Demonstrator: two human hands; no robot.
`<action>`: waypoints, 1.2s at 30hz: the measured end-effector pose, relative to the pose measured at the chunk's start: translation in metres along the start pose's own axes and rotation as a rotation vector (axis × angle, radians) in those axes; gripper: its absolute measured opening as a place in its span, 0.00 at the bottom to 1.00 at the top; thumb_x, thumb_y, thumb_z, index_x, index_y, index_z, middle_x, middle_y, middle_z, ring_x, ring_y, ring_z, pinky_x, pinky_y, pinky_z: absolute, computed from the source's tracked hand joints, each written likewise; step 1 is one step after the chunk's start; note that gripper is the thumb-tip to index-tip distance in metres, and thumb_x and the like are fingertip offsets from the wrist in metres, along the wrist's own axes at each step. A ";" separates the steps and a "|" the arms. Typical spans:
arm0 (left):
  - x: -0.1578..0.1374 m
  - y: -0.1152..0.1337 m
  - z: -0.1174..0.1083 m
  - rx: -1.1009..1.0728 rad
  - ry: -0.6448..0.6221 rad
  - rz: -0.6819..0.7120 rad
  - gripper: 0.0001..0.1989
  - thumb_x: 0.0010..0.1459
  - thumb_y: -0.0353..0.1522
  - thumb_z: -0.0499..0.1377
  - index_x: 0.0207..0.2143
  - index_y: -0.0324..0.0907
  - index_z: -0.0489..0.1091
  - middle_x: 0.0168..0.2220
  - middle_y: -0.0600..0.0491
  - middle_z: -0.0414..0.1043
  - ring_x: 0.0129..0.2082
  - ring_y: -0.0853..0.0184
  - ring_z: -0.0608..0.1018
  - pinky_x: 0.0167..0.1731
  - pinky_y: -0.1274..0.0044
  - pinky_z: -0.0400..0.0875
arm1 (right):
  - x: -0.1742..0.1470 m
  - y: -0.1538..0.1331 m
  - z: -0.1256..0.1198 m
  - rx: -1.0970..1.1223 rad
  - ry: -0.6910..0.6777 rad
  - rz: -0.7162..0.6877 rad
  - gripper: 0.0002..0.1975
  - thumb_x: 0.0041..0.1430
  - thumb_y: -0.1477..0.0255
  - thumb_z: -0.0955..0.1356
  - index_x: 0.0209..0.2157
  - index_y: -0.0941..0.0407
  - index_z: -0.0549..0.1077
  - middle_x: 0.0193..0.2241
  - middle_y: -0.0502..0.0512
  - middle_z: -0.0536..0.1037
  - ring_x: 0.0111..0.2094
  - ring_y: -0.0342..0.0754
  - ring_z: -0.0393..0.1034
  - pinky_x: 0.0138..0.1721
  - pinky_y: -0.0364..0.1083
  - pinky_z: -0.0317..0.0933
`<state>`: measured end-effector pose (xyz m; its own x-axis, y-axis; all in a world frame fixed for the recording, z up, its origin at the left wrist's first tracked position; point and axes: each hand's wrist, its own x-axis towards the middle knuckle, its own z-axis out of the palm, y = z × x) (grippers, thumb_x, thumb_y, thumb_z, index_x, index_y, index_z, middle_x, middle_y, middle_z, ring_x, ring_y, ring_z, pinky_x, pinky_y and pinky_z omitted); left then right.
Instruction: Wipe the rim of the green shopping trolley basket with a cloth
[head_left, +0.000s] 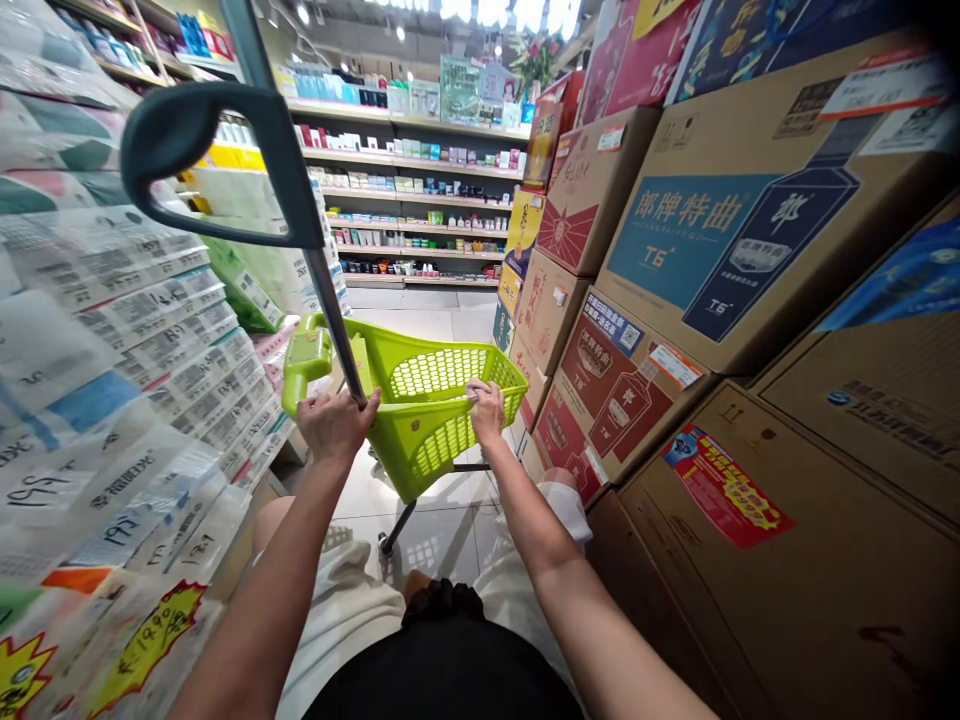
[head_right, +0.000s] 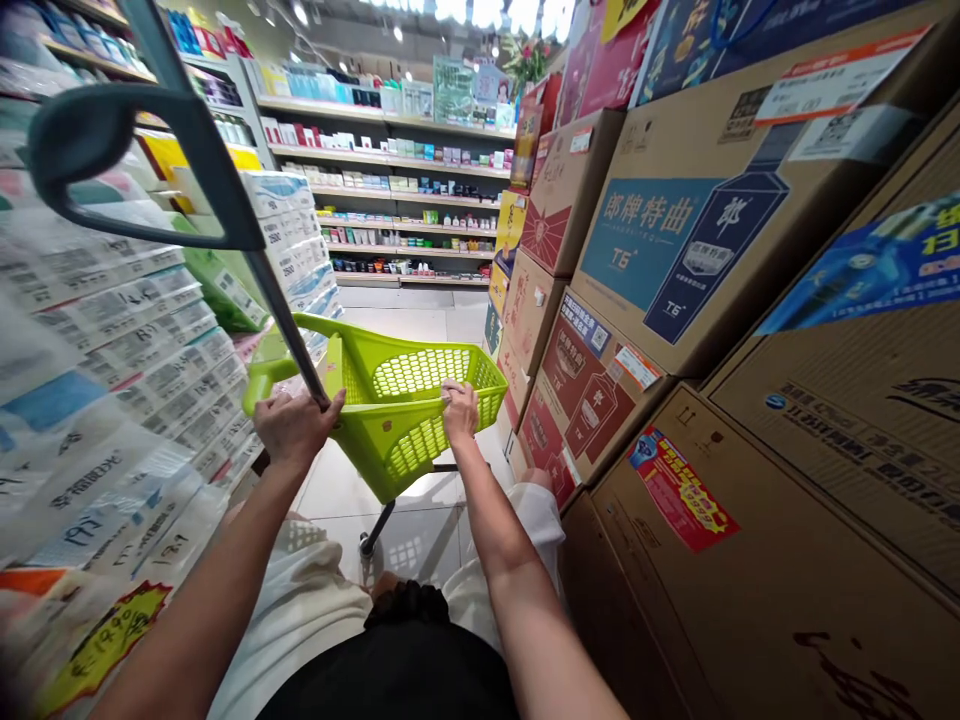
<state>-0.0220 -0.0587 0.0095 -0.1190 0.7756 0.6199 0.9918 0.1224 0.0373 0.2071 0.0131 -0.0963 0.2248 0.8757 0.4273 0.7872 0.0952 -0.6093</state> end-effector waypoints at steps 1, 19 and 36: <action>-0.001 0.002 -0.001 -0.004 0.004 -0.007 0.29 0.64 0.50 0.46 0.31 0.42 0.79 0.25 0.45 0.75 0.35 0.55 0.75 0.45 0.65 0.57 | 0.001 -0.003 0.000 0.000 0.008 0.014 0.21 0.61 0.85 0.58 0.44 0.58 0.79 0.48 0.62 0.73 0.49 0.51 0.64 0.47 0.46 0.60; 0.014 -0.035 -0.010 0.007 -0.151 0.093 0.39 0.68 0.45 0.33 0.22 0.41 0.78 0.24 0.42 0.77 0.28 0.57 0.76 0.42 0.65 0.62 | -0.030 -0.099 0.035 0.168 -0.008 -0.350 0.19 0.67 0.79 0.60 0.51 0.51 0.77 0.44 0.57 0.76 0.43 0.49 0.68 0.44 0.45 0.64; 0.054 -0.029 0.019 -0.198 -0.265 0.143 0.37 0.65 0.53 0.39 0.22 0.42 0.77 0.21 0.48 0.70 0.34 0.57 0.76 0.48 0.64 0.58 | -0.007 -0.117 0.051 0.092 -0.017 -0.495 0.21 0.65 0.80 0.63 0.57 0.54 0.73 0.50 0.60 0.74 0.49 0.52 0.66 0.52 0.48 0.61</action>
<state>-0.0577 -0.0080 0.0270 0.0395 0.9131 0.4058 0.9861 -0.1012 0.1317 0.0841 0.0199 -0.0619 -0.1724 0.7224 0.6696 0.7431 0.5416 -0.3930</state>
